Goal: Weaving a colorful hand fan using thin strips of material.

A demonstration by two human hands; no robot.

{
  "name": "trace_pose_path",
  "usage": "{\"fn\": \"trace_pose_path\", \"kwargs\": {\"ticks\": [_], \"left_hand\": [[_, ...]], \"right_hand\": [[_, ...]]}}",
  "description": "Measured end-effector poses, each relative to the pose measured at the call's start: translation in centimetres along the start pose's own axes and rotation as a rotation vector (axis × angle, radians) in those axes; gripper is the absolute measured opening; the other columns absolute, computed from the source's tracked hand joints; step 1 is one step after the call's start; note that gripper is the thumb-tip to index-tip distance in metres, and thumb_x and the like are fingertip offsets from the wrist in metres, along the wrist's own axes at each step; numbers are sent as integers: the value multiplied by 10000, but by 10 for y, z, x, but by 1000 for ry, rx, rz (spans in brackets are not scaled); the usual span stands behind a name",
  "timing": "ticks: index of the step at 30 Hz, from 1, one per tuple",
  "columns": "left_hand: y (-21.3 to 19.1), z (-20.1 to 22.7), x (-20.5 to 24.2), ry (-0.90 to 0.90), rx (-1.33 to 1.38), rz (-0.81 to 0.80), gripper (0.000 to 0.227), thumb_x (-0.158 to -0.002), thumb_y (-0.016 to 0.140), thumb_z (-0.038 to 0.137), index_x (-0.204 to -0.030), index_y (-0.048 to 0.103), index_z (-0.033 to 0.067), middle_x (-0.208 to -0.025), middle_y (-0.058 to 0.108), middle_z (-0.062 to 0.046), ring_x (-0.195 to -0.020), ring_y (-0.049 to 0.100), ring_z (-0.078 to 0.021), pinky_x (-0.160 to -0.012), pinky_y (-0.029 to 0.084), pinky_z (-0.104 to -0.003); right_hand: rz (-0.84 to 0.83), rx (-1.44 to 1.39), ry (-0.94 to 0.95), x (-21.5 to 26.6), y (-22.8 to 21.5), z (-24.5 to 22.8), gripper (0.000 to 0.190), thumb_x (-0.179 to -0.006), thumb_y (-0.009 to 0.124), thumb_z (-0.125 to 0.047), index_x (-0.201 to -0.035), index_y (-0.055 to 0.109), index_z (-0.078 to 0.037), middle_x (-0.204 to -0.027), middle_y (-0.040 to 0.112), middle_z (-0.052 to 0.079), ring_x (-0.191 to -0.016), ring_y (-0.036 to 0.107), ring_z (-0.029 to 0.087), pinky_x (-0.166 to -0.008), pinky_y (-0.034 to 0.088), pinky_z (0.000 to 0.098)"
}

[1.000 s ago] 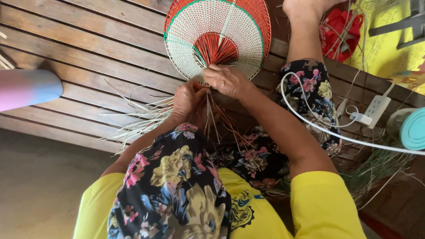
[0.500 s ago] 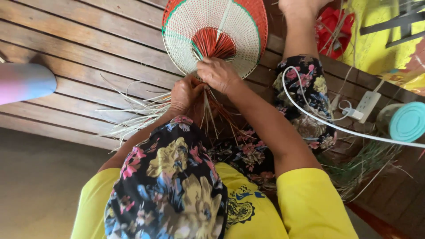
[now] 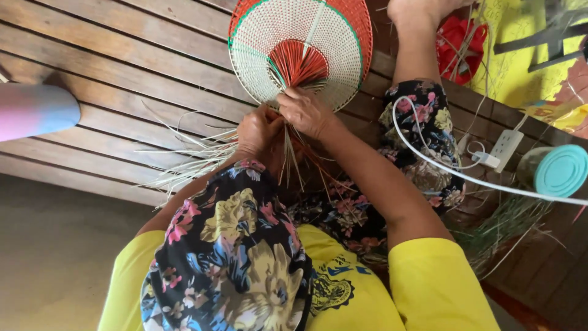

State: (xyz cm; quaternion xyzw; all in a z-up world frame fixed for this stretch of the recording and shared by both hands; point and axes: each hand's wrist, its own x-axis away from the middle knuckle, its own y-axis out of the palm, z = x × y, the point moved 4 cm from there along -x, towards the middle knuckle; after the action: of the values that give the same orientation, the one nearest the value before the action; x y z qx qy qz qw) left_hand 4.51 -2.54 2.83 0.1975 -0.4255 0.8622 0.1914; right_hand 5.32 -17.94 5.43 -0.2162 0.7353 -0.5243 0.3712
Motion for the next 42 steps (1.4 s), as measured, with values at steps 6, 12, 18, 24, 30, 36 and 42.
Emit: {"fn": "trace_pose_path", "kwargs": {"ticks": [6,12,18,24,30,36,42], "left_hand": [[-2,0,6,-4,7,15,420,-820,706,628,-912,682,220,-864,747,-119,-934,727,-399,-857,582,-528],[4,-21,13,-75,24,-8,391,-792,719,621,-884,711,241,-857,752,-111,-954,724,-375,-850,584,-503],[-5,-29,22,-84,-32,-25,323,-781,759,558,-857,735,246,-860,754,-132,-968,718,-385,-871,580,-501],[9,-93,-12,124,348,-47,270,-828,785,436,-1018,754,247,-921,766,-76,-956,728,-300,-848,558,-446],[-176,-60,46,356,394,394,155,-1052,676,87,-1203,642,81,-948,715,-186,-902,677,-311,-835,525,-448],[-245,-17,96,547,602,538,156,-1075,680,52,-1190,627,-39,-822,665,-129,-663,573,-137,-687,491,-269],[-276,54,118,672,647,184,259,-1056,602,211,-1209,564,6,-906,635,-72,-747,568,-100,-739,465,-210]], "right_hand": [[-64,109,20,4,-14,-20,216,-1022,492,-137,-1180,640,-129,-1016,577,62,-1059,611,269,-862,553,323],[-180,186,21,13,7,-20,245,-999,545,-148,-1225,637,-174,-1132,558,136,-1165,531,355,-905,545,377],[-123,229,32,0,3,-32,102,-1003,530,-166,-1026,600,-97,-1121,549,199,-1139,526,424,-922,484,437],[-42,226,54,-3,29,-32,147,-966,519,-198,-906,629,-122,-985,541,143,-1019,541,373,-871,465,451],[-75,241,314,-41,41,-6,152,-892,590,-180,-800,678,-98,-975,541,136,-958,519,339,-791,479,434],[11,319,554,-81,0,42,96,-796,680,-248,-749,673,-165,-990,526,105,-939,531,324,-698,485,438],[-93,-7,1036,-137,-102,95,152,-932,696,-400,-995,733,-266,-1268,541,84,-1192,527,299,-733,581,516]]}}
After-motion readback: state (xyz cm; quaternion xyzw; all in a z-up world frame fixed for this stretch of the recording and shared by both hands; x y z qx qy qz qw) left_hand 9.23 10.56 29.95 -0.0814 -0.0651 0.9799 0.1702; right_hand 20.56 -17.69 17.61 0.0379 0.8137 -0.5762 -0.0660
